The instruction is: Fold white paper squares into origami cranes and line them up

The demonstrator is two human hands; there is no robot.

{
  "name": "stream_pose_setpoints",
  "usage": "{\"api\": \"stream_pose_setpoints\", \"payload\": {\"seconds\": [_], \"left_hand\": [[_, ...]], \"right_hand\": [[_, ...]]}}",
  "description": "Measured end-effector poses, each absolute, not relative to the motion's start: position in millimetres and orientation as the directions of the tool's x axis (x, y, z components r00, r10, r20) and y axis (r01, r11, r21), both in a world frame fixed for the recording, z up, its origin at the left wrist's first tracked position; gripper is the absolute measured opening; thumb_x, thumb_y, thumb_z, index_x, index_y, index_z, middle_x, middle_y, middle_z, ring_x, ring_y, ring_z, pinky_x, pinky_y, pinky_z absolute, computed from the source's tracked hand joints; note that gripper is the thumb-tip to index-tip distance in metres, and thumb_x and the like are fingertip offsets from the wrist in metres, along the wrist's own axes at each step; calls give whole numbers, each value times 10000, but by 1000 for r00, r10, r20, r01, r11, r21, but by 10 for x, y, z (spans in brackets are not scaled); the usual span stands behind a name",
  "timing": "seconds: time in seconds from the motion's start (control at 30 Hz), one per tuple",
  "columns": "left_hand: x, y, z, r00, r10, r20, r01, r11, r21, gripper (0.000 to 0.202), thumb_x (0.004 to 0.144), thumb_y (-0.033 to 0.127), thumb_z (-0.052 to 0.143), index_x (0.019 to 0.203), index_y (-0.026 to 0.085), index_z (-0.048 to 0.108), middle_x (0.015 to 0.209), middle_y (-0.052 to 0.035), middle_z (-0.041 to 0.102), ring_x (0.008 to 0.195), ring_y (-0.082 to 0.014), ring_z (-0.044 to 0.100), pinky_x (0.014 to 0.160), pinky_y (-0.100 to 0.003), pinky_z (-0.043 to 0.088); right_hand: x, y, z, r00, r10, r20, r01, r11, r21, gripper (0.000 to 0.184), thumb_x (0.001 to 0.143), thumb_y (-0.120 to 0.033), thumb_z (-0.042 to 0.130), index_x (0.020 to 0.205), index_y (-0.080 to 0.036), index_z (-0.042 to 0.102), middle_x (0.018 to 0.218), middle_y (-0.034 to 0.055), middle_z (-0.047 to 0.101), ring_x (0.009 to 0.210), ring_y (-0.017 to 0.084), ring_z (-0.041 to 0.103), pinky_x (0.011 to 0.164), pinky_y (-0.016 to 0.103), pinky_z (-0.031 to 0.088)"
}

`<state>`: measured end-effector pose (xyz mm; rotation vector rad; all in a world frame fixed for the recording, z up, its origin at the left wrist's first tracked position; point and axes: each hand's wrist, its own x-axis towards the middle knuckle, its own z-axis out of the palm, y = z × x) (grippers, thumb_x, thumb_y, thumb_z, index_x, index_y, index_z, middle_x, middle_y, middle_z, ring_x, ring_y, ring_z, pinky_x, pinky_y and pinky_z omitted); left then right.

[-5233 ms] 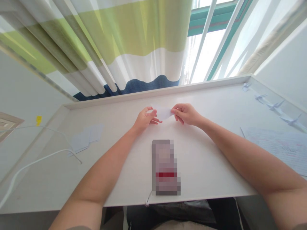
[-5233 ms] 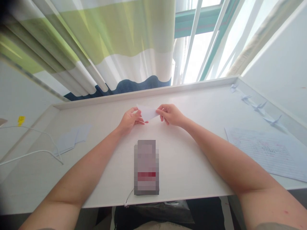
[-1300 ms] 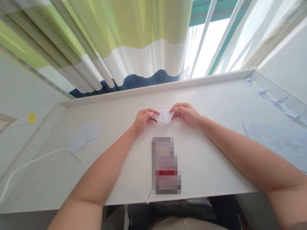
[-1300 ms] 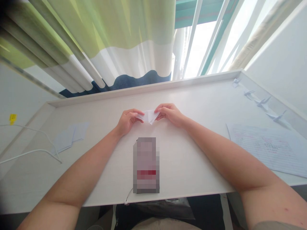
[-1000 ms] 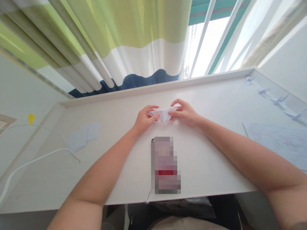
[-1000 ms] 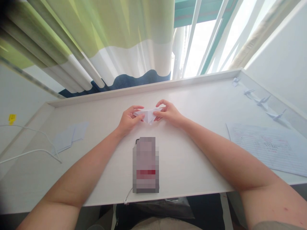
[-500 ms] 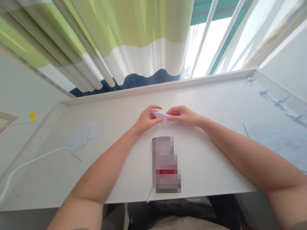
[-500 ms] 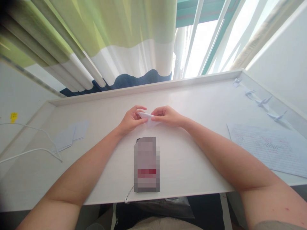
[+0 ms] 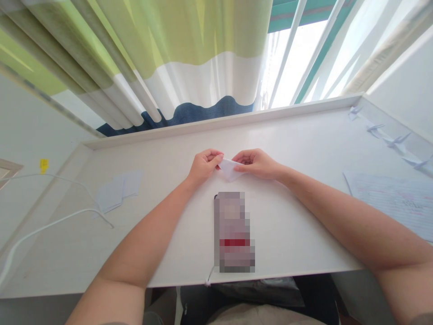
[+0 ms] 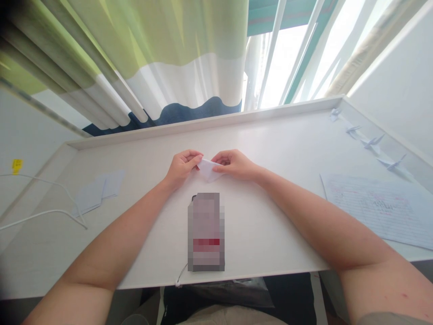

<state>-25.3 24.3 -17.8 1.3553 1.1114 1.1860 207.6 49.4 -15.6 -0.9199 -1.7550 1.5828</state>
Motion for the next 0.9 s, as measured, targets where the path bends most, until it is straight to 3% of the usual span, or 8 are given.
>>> {"api": "stream_pose_setpoints", "payload": {"seconds": [0.3, 0.57, 0.9], "left_hand": [[-317, 314, -245, 134, 980, 146, -53, -140, 989, 316, 827, 266, 820, 1100, 191, 682, 811, 6, 720, 728, -120, 639, 738, -265, 520], [-319, 288, -204, 137, 984, 115, -101, -101, 990, 208, 854, 287, 788, 1019, 194, 702, 815, 3, 736, 707, -121, 653, 770, -291, 541], [-330, 285, -202, 92, 994, 62, -140, -49, 989, 200, 743, 315, 843, 879, 173, 809, 785, -33, 779, 698, -143, 700, 760, -331, 583]], "right_hand": [[2093, 522, -203, -572, 820, 21, 93, 90, -992, 365, 812, -416, 876, 1089, -207, 764, 991, 63, 813, 889, 203, 743, 793, 335, 566], [2105, 490, -95, -512, 859, -5, 147, 82, -986, 350, 882, -458, 828, 1116, -204, 770, 924, 54, 792, 736, 164, 705, 707, 321, 560], [2168, 565, -106, -498, 866, -28, -42, -56, -998, 451, 752, -510, 924, 1083, -222, 817, 928, 58, 786, 791, 187, 704, 757, 353, 601]]}}
